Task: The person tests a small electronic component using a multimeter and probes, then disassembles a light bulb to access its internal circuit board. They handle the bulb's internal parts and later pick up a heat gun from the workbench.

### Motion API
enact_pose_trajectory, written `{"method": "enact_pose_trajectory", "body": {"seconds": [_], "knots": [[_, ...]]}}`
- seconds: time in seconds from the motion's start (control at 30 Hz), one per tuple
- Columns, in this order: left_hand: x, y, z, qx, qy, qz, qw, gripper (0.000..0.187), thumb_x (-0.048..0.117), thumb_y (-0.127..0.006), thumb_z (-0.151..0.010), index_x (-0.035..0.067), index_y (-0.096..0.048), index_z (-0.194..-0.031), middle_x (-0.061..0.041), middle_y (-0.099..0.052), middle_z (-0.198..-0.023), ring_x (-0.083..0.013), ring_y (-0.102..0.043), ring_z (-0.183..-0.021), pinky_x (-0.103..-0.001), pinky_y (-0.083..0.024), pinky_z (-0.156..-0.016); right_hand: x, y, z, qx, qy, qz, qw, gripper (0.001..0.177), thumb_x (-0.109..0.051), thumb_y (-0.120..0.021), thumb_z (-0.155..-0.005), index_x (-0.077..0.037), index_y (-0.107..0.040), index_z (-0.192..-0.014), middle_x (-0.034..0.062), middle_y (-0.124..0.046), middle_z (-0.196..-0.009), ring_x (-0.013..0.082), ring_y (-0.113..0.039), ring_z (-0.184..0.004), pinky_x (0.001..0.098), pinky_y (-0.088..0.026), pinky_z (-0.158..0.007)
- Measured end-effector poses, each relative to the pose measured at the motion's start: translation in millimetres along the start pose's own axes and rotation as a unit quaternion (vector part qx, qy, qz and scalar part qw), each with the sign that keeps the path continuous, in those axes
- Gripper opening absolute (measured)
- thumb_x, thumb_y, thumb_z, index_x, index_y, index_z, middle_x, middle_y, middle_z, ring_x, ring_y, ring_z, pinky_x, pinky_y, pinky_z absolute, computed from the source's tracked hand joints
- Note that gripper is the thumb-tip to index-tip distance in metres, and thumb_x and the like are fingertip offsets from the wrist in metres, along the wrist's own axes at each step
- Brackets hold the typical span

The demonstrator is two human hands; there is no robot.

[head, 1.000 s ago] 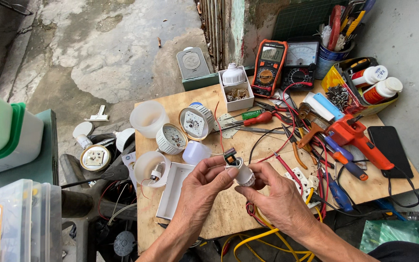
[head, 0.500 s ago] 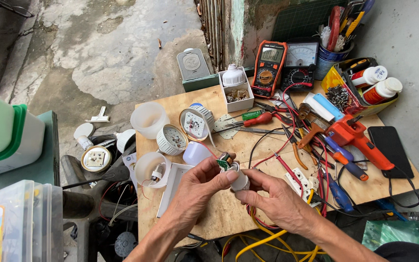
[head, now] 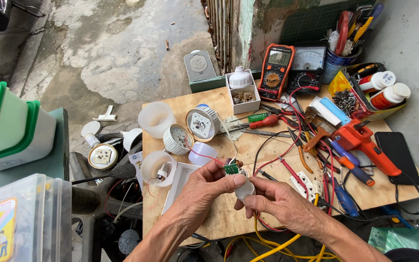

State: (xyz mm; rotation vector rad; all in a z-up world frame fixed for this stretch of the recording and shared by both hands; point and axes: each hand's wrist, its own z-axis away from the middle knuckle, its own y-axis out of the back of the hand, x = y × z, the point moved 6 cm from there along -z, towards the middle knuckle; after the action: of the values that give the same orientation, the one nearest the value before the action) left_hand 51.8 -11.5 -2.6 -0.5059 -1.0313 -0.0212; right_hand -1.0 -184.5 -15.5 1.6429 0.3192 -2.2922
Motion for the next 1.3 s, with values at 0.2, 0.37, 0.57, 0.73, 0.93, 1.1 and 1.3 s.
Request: {"method": "enact_pose_trajectory", "body": {"seconds": [0.2, 0.37, 0.57, 0.73, 0.93, 1.1, 1.3], "knots": [[3.8, -1.9, -0.7, -0.022, -0.018, -0.024, 0.999, 0.025, 0.018, -0.093, -0.085, 0.007, -0.073, -0.094, -0.009, -0.079, -0.085, -0.0163, -0.071, -0.078, -0.028, -0.051, -0.081, 4.3, 2.4, -2.1, 0.013, -0.001, 0.041, 0.999, 0.043, -0.037, -0.070, -0.100, -0.014, -0.078, -0.136, 0.0037, -0.091, -0.110, 0.0125, -0.078, -0.085, 0.0275, -0.062, -0.091], [-3.1, 5.0, -6.2, -0.002, -0.025, -0.023, 0.999, 0.026, 0.017, -0.096, -0.083, 0.009, -0.072, -0.090, -0.004, -0.077, -0.083, -0.0126, -0.066, -0.080, -0.026, -0.048, -0.082, 13.0, 5.6, -5.8, 0.050, 0.011, 0.062, 0.997, 0.032, -0.033, -0.074, -0.099, -0.013, -0.078, -0.124, 0.0024, -0.090, -0.103, 0.0127, -0.077, -0.080, 0.0282, -0.064, -0.082], [-8.2, 8.9, -9.2, 0.037, -0.024, -0.026, 0.999, 0.028, 0.016, -0.099, -0.080, 0.009, -0.073, -0.091, -0.002, -0.072, -0.081, -0.0111, -0.062, -0.076, -0.026, -0.046, -0.075, 6.2, 4.3, -1.6, 0.089, -0.002, 0.111, 0.990, 0.029, -0.036, -0.076, -0.098, -0.019, -0.080, -0.121, -0.0015, -0.087, -0.093, 0.0103, -0.077, -0.076, 0.0266, -0.062, -0.081], [-7.4, -1.2, -5.0, 0.065, -0.031, -0.010, 0.997, 0.026, 0.013, -0.100, -0.076, 0.006, -0.080, -0.090, -0.005, -0.079, -0.084, -0.0126, -0.066, -0.078, -0.028, -0.050, -0.079, 5.5, 4.2, -0.4, 0.158, -0.039, 0.156, 0.974, 0.038, -0.035, -0.086, -0.091, -0.025, -0.082, -0.128, -0.0062, -0.088, -0.094, 0.0073, -0.078, -0.088, 0.0259, -0.059, -0.089], [-9.0, -2.4, -1.6, 0.127, 0.002, -0.003, 0.992, 0.040, 0.018, -0.102, -0.074, 0.011, -0.068, -0.095, -0.001, -0.067, -0.083, -0.0127, -0.057, -0.078, -0.028, -0.043, -0.079, -0.2, 3.8, -1.6, 0.164, 0.007, -0.001, 0.986, 0.052, -0.014, -0.093, -0.084, -0.015, -0.070, -0.130, 0.0044, -0.088, -0.114, 0.0154, -0.082, -0.102, 0.0293, -0.062, -0.099], [-5.4, -4.5, -2.2, 0.114, -0.015, -0.028, 0.993, 0.030, 0.018, -0.099, -0.076, 0.006, -0.078, -0.095, -0.006, -0.083, -0.093, -0.0150, -0.070, -0.086, -0.028, -0.051, -0.086, -3.0, 3.8, -2.4, 0.153, -0.008, 0.001, 0.988, 0.064, -0.014, -0.078, -0.094, -0.017, -0.068, -0.158, 0.0017, -0.085, -0.120, 0.0106, -0.084, -0.112, 0.0284, -0.063, -0.099], [-21.5, 0.0, -9.3, 0.117, -0.016, -0.027, 0.993, 0.038, 0.023, -0.101, -0.079, 0.014, -0.065, -0.081, 0.000, -0.064, -0.077, -0.0115, -0.055, -0.076, -0.028, -0.040, -0.075, -1.2, 2.9, -6.0, 0.189, 0.005, 0.131, 0.973, 0.045, -0.025, -0.094, -0.086, -0.022, -0.083, -0.129, -0.0034, -0.067, -0.105, 0.0101, -0.067, -0.082, 0.0263, -0.055, -0.078]]}}
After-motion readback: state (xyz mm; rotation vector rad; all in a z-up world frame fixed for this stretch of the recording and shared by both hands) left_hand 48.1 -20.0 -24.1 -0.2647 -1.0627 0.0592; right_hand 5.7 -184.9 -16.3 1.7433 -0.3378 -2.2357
